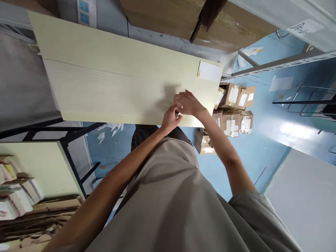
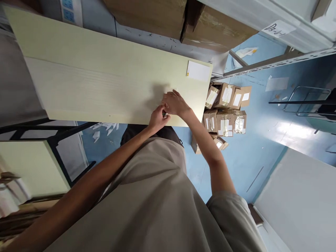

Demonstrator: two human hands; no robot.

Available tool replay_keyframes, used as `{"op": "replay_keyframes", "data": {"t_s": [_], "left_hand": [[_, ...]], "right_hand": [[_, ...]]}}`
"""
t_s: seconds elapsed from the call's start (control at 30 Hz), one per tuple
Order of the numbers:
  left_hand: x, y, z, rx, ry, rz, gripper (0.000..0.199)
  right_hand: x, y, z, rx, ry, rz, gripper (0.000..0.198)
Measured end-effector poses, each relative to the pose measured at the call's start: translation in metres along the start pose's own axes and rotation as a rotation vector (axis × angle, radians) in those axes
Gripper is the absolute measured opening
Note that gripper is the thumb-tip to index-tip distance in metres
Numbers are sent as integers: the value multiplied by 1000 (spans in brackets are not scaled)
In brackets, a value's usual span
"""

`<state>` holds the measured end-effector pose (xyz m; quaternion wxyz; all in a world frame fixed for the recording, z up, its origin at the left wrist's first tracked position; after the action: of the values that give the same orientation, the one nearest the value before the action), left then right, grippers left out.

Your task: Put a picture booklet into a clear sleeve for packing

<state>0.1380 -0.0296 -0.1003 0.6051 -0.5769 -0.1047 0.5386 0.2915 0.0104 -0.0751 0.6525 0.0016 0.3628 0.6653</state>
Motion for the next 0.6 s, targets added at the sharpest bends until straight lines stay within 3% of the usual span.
{"op": "replay_keyframes", "data": {"t_s": [0.13,0.3,0.43,0.6], "left_hand": [[-9,6,12,-83,-42,72,21],[-21,23,31,-110,-132,187,12],[-29,47,41,-130,-196,261,21],[-34,76,38,-282,-186,412,28]], "right_hand": [[23,-14,-7,-14,112,144,12],[55,-25,1,-45,171,127,25],[80,-21,7,-52,187,124,36],[104,-14,-12,-65,168,74,41]]}}
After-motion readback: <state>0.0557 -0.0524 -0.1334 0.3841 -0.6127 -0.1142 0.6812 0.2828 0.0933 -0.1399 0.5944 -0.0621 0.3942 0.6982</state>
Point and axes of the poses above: each hand's wrist, its own x-axis towards the middle knuckle, its own z-axis out of the back of the hand, y = z × x, the point moved 3 cm from there along x, towards the middle knuckle, and after that the axes turned 6 degrees about -x, right-handed, at the moved point
